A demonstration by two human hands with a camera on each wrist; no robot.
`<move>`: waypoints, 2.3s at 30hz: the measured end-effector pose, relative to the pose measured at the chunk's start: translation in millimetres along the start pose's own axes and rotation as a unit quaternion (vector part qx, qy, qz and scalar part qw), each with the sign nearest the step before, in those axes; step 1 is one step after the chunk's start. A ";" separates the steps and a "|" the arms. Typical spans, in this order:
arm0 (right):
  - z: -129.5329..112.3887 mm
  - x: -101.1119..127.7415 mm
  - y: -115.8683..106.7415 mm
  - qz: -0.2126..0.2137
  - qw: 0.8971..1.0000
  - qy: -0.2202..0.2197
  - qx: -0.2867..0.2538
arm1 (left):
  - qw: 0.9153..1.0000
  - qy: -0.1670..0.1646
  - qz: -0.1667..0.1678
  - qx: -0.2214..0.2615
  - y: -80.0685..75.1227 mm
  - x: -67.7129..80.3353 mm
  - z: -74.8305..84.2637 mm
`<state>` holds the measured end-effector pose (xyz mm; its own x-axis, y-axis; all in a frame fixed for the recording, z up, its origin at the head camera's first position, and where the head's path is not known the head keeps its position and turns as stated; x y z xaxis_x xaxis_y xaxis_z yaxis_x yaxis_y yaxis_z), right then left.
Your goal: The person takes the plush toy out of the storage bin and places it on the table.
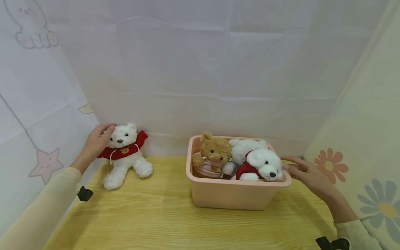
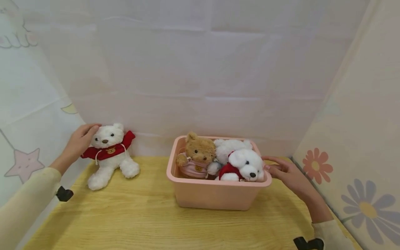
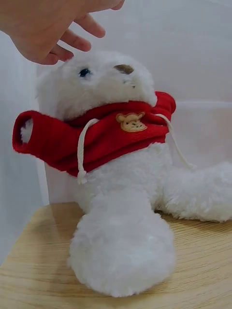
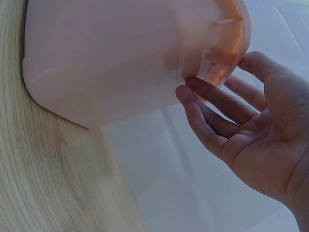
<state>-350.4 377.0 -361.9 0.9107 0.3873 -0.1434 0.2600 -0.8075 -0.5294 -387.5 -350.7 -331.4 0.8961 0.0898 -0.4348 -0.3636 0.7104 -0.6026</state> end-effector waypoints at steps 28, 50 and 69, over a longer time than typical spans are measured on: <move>3.8 7.2 -2.2 0.020 0.999 0.011 0.023 | 0.976 0.179 -0.116 0.038 80.8 27.4 144.5; -3.7 -1.2 0.3 0.025 0.999 -0.001 0.042 | 0.949 0.240 -0.202 0.024 154.0 33.0 212.5; 2.0 -3.5 1.3 0.010 1.000 -0.012 0.002 | 0.916 0.280 -0.272 -0.090 225.4 19.3 243.6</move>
<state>-353.9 375.6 -363.7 0.9074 0.3823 -0.1744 0.2407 -0.8132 -0.5299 -390.1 -18.8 -312.7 0.7045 -0.6510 -0.2827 0.0160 0.4128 -0.9107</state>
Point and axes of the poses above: each hand's wrist, its own x-axis away from the middle knuckle, its own y-axis out of the palm, z = x × y, the point moved 8 cm from there along -x, towards the middle knuckle, and after that the axes turned 4 degrees about -x, right-handed, at the moved point
